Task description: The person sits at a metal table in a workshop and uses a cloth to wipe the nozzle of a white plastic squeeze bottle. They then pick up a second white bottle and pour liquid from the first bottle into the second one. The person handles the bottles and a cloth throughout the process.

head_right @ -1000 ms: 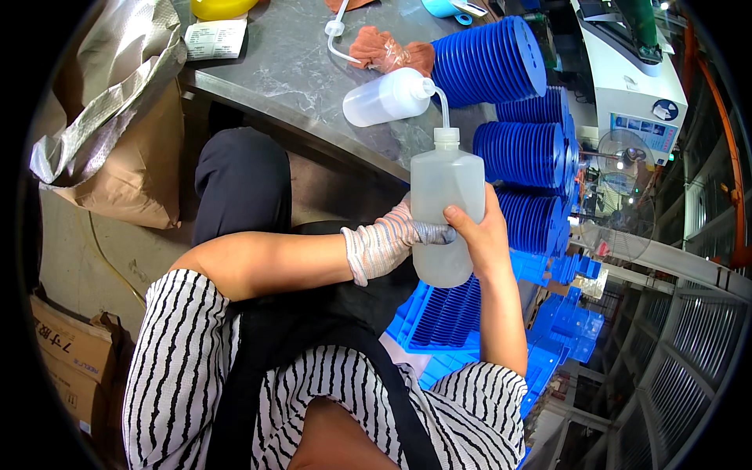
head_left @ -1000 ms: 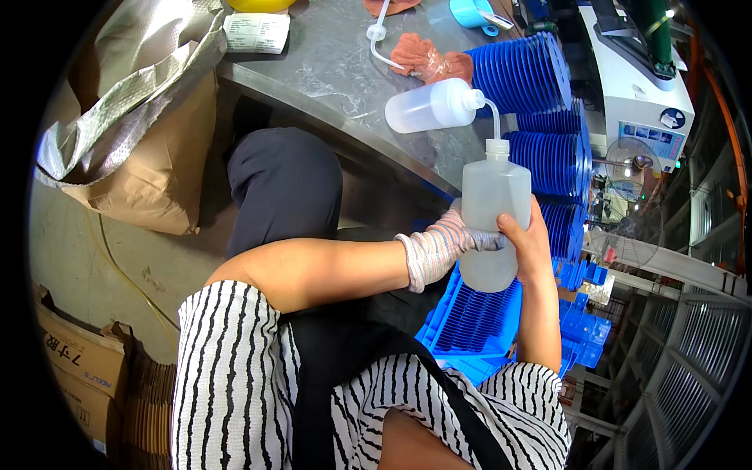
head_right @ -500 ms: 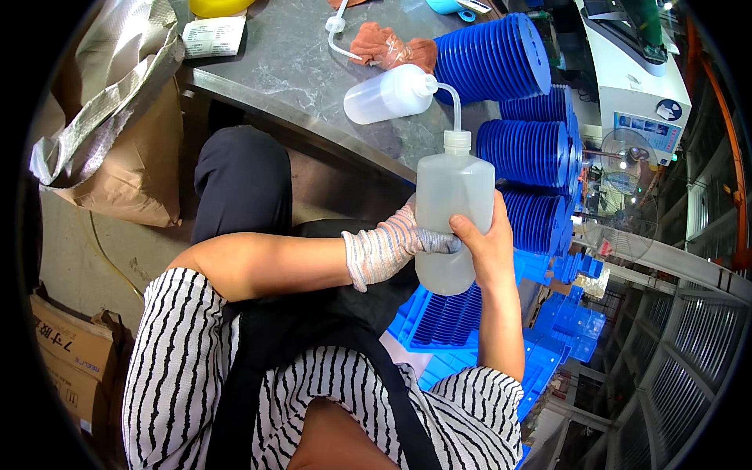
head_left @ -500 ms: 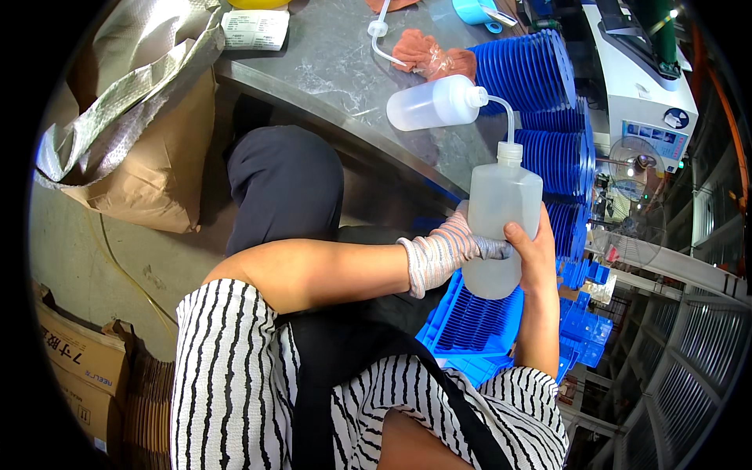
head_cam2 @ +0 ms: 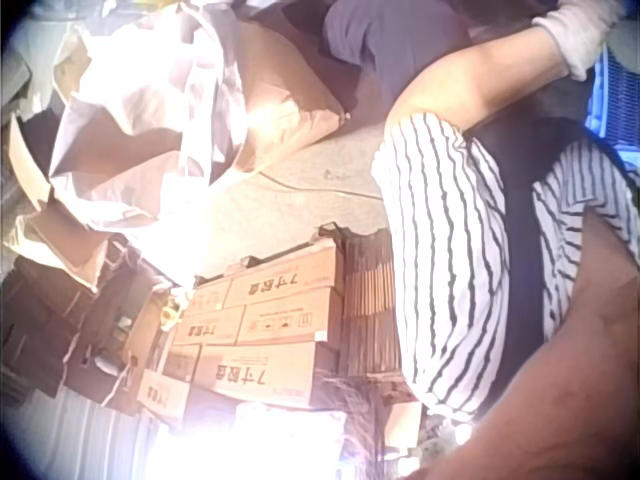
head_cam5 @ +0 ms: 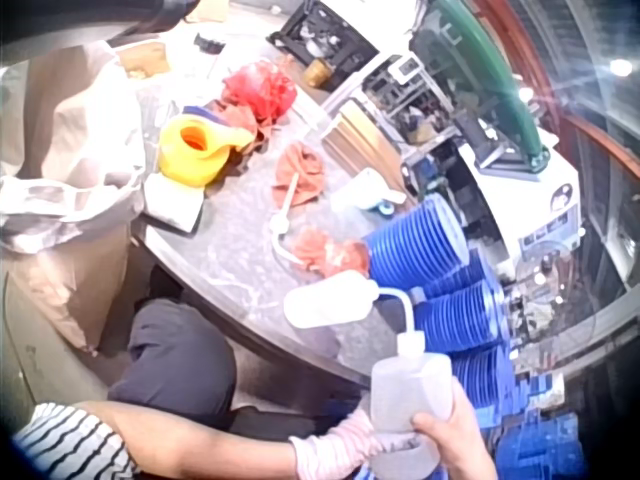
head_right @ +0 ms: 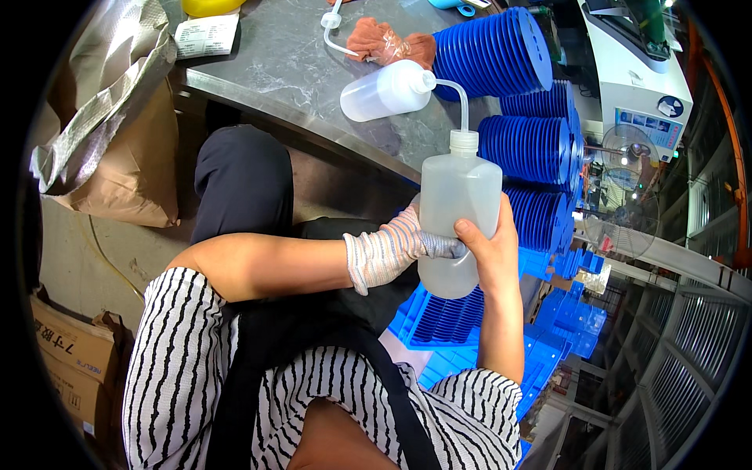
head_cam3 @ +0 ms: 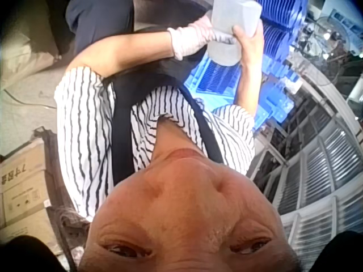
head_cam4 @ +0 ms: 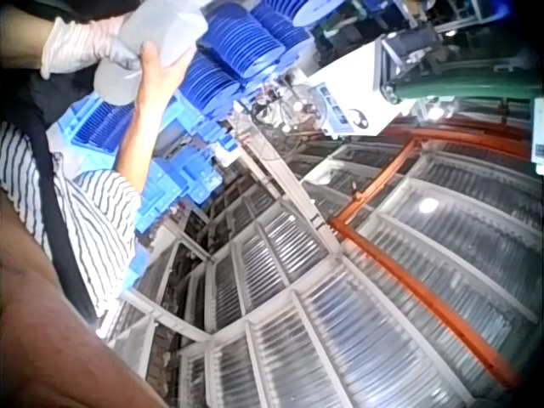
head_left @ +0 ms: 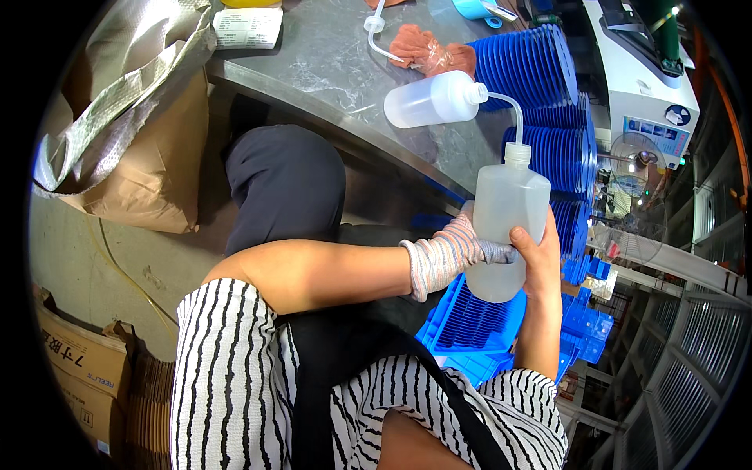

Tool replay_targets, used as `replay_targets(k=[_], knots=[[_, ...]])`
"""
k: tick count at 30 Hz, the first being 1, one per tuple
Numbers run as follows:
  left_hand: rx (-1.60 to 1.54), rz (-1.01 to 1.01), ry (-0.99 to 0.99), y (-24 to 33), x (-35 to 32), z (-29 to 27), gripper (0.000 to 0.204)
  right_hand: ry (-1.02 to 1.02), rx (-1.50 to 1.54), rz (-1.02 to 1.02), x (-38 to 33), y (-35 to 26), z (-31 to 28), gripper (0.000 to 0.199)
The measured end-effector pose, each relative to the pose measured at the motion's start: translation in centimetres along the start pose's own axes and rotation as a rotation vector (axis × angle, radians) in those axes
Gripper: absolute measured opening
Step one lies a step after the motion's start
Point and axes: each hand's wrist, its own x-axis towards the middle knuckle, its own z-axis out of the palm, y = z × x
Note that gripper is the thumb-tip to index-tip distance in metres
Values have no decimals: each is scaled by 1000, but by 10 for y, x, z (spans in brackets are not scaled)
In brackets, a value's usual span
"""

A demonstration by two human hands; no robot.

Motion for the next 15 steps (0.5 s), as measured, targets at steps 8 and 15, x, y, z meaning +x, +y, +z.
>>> replay_targets(k=[8,15], knots=[[-38,22,-14,10,-9,2,79,-10,2,4,4,4,1,78],[-51,-16,19,12,-6,4,61,-12,-19,-2,6,0,2,78]])
